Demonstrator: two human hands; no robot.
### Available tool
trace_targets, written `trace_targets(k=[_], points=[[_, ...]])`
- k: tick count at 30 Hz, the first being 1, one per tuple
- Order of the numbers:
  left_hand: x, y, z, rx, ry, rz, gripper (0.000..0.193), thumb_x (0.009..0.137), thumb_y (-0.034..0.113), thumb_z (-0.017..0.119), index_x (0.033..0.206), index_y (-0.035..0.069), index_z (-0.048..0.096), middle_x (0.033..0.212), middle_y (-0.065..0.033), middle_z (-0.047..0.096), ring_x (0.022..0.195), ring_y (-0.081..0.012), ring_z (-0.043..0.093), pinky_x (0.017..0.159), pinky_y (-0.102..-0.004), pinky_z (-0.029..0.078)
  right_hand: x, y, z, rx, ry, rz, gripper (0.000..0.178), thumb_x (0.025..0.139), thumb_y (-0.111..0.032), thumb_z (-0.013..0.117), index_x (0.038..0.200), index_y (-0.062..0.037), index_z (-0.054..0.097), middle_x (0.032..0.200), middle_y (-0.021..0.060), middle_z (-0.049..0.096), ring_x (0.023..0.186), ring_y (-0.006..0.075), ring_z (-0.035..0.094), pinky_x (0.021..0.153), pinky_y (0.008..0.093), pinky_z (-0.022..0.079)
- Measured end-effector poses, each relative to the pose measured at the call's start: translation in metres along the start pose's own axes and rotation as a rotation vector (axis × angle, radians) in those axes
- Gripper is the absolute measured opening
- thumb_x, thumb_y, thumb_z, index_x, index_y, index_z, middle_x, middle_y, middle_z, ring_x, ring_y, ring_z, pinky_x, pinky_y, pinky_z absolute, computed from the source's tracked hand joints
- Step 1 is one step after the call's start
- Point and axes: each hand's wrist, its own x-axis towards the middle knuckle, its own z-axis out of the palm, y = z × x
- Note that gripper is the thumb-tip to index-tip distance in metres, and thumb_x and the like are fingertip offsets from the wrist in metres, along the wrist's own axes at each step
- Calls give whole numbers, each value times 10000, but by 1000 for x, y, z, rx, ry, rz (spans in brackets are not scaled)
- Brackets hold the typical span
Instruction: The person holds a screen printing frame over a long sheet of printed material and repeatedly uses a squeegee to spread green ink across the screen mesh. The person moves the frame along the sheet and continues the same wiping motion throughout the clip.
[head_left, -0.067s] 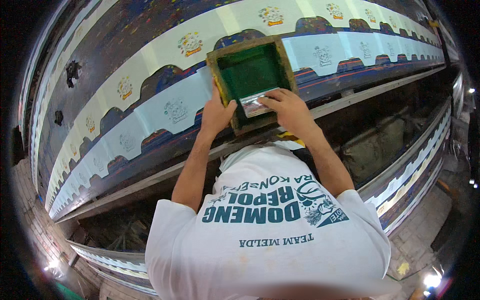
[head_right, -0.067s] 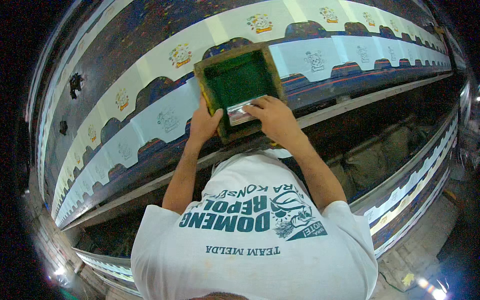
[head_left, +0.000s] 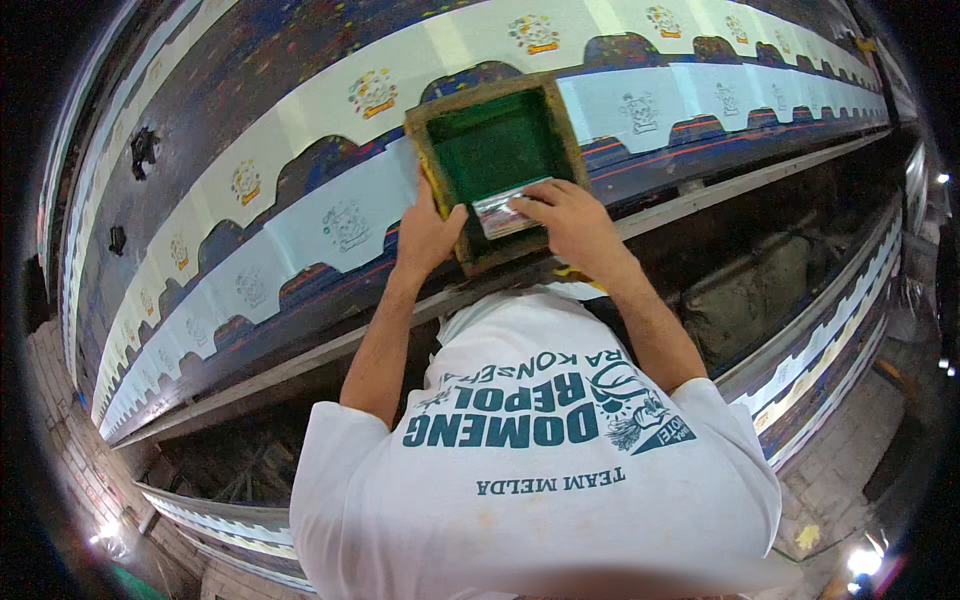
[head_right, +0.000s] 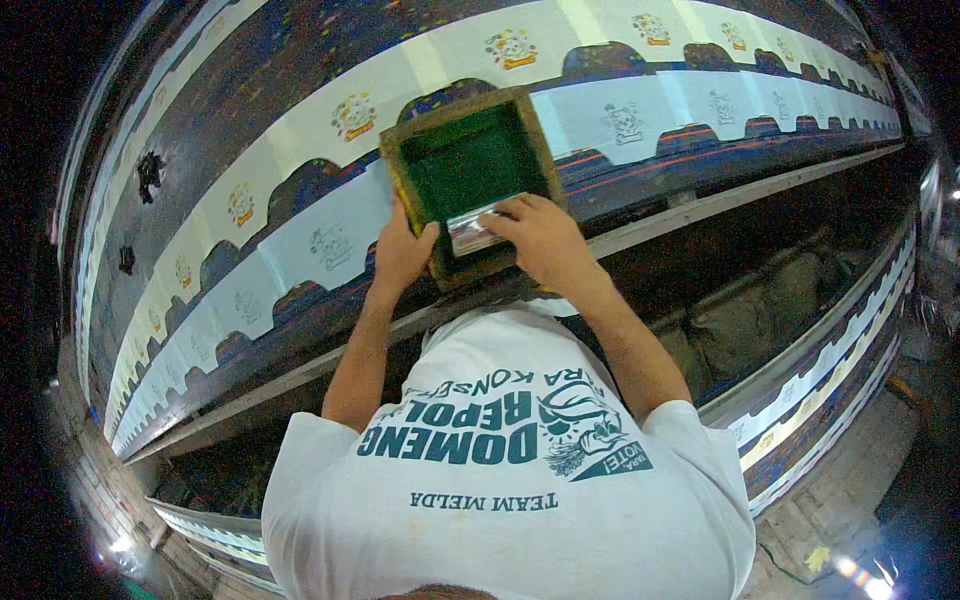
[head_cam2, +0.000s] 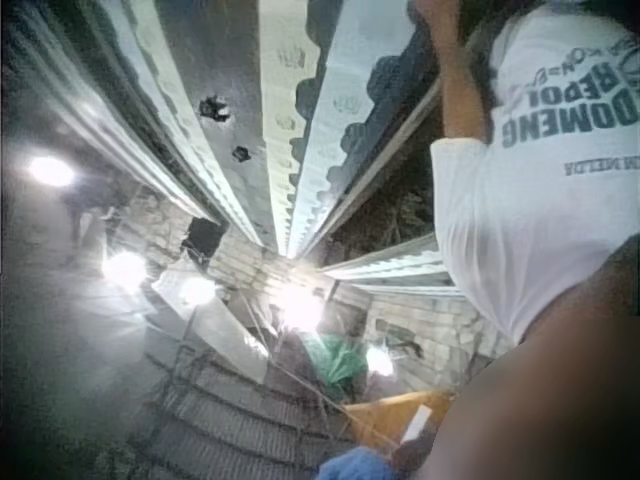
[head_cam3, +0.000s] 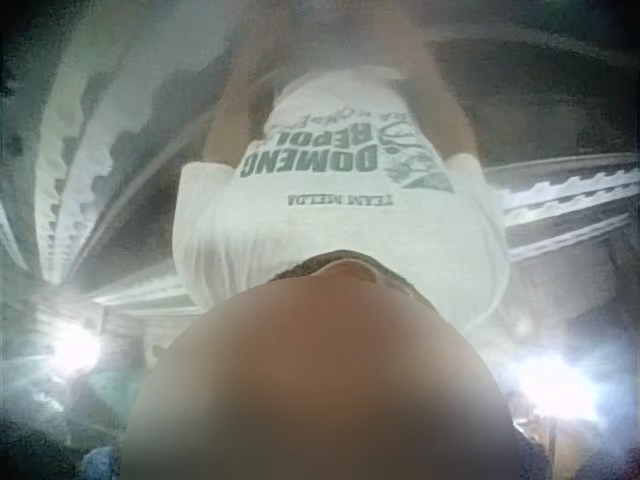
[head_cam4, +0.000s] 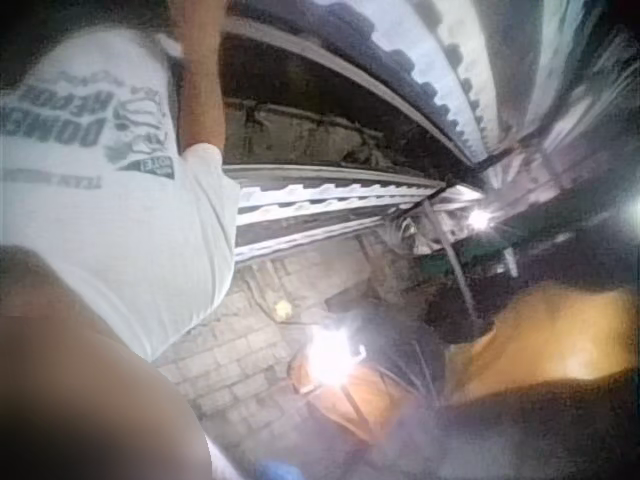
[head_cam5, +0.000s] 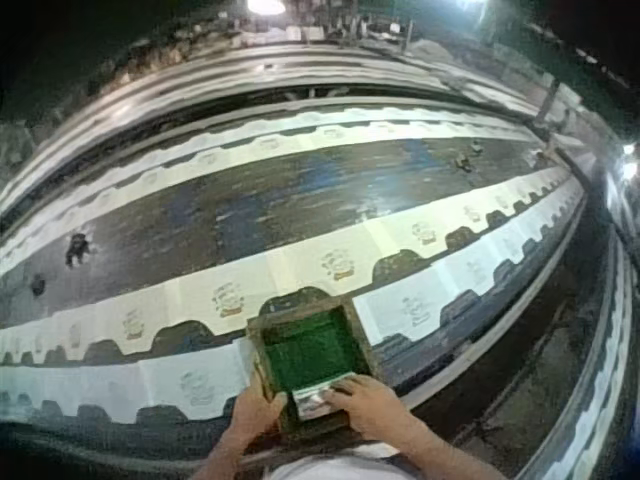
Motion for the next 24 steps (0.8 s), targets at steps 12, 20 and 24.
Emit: trace_targets(k=[12, 20, 24], points=[[70, 134, 111, -148, 55, 58, 862, 919, 238, 750, 1626, -17, 327, 1239, -299, 749, 1089, -471, 753, 947, -511, 599, -47, 149, -97, -49, 67, 28, 525, 777, 35, 726, 1275, -128, 754, 1276, 110, 714, 1244, 348, 634, 1095, 451, 529], [96, 171, 161, -170, 9, 63, 1004, 913, 223, 739, 1701, -34, 171, 1196, -296, 768, 1061, -442, 773, 950, -473, 607, -73, 214, -114, -8, 32, 38, 544, 777, 43, 729, 1295, -123, 725, 1294, 109, 699, 1250, 343, 632, 1103, 450, 525], [96, 166, 165, -218, 16, 52, 974, 916, 186, 752, 1691, -40, 206, 1260, -273, 758, 1129, -386, 769, 995, -440, 592, -72, 219, -116, -21, 29, -15, 518, 793, 14, 737, 1295, -111, 711, 1262, 123, 696, 1246, 346, 636, 1104, 465, 521]])
